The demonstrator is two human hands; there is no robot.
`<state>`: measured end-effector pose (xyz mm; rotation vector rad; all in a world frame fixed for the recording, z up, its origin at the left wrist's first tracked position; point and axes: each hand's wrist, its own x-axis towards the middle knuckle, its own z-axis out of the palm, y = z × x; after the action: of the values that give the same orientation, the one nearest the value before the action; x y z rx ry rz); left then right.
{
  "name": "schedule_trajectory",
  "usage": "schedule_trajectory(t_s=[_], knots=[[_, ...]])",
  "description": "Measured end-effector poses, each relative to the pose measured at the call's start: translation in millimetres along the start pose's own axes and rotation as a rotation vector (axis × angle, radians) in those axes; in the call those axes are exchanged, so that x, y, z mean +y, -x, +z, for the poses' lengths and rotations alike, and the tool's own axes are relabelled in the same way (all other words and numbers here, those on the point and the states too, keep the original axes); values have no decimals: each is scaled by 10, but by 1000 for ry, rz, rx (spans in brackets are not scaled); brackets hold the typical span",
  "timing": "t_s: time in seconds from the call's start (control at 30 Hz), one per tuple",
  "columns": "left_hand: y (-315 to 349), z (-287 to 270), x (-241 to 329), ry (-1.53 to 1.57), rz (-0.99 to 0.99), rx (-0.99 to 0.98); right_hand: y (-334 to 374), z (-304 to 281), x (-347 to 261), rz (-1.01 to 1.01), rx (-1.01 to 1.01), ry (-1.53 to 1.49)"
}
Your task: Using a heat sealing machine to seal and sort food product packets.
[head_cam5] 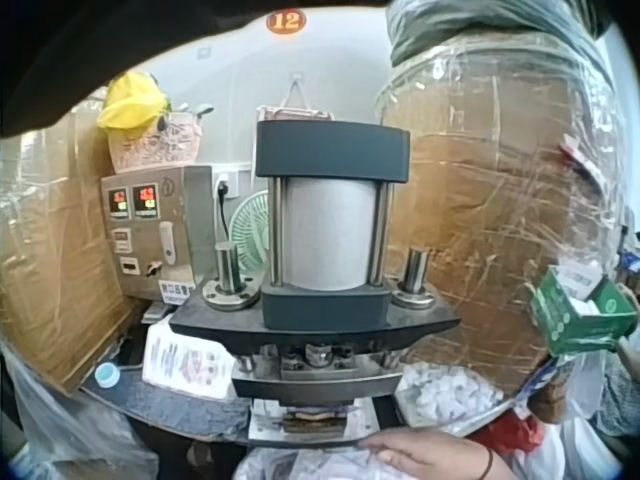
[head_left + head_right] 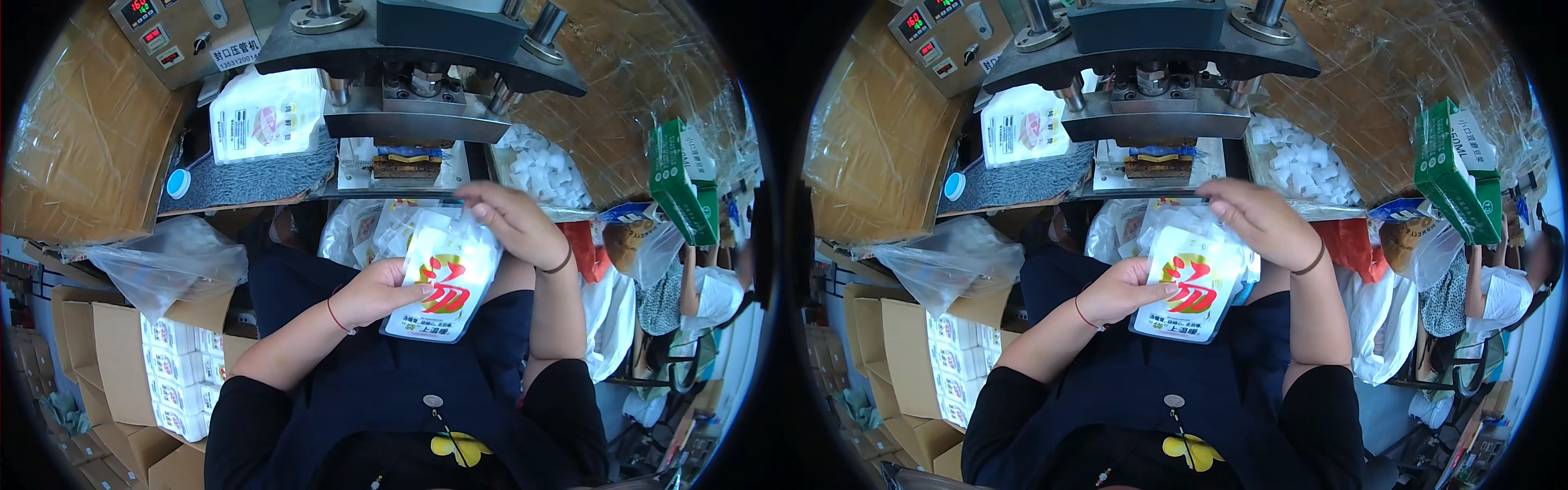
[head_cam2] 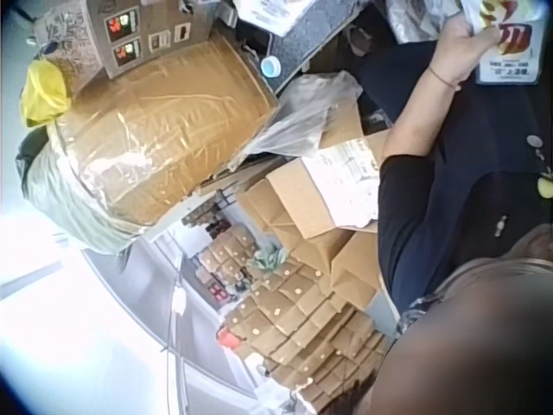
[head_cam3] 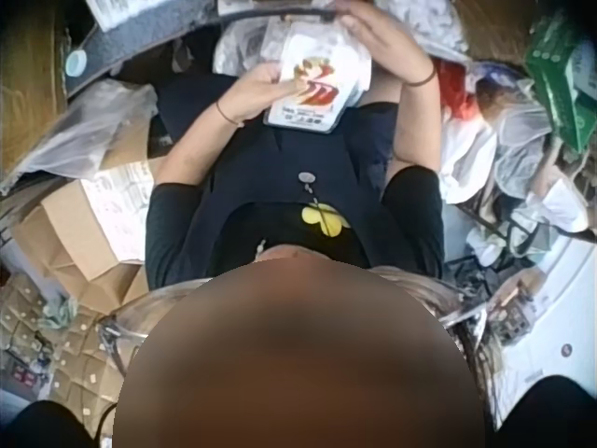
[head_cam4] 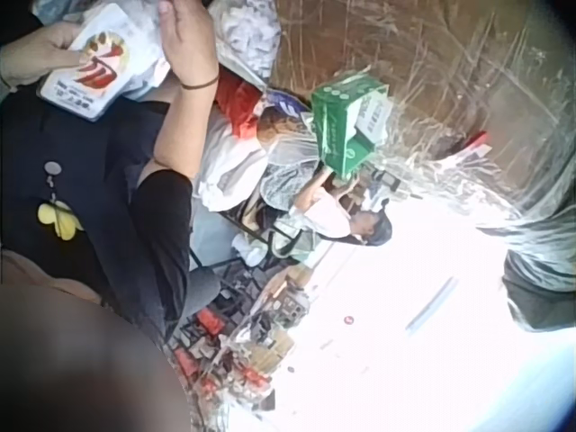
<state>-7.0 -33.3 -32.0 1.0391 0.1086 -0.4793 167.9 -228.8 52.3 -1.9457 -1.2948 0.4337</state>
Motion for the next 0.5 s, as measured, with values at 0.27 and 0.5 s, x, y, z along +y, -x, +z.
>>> schedule_trajectory(t_s=[0.27,0.5], knots=[[-179,-289,538,125,129,239,28,-369,607,376,261,860],[-400,-373,487,14,407,250,172,-301,776,423,355,846]])
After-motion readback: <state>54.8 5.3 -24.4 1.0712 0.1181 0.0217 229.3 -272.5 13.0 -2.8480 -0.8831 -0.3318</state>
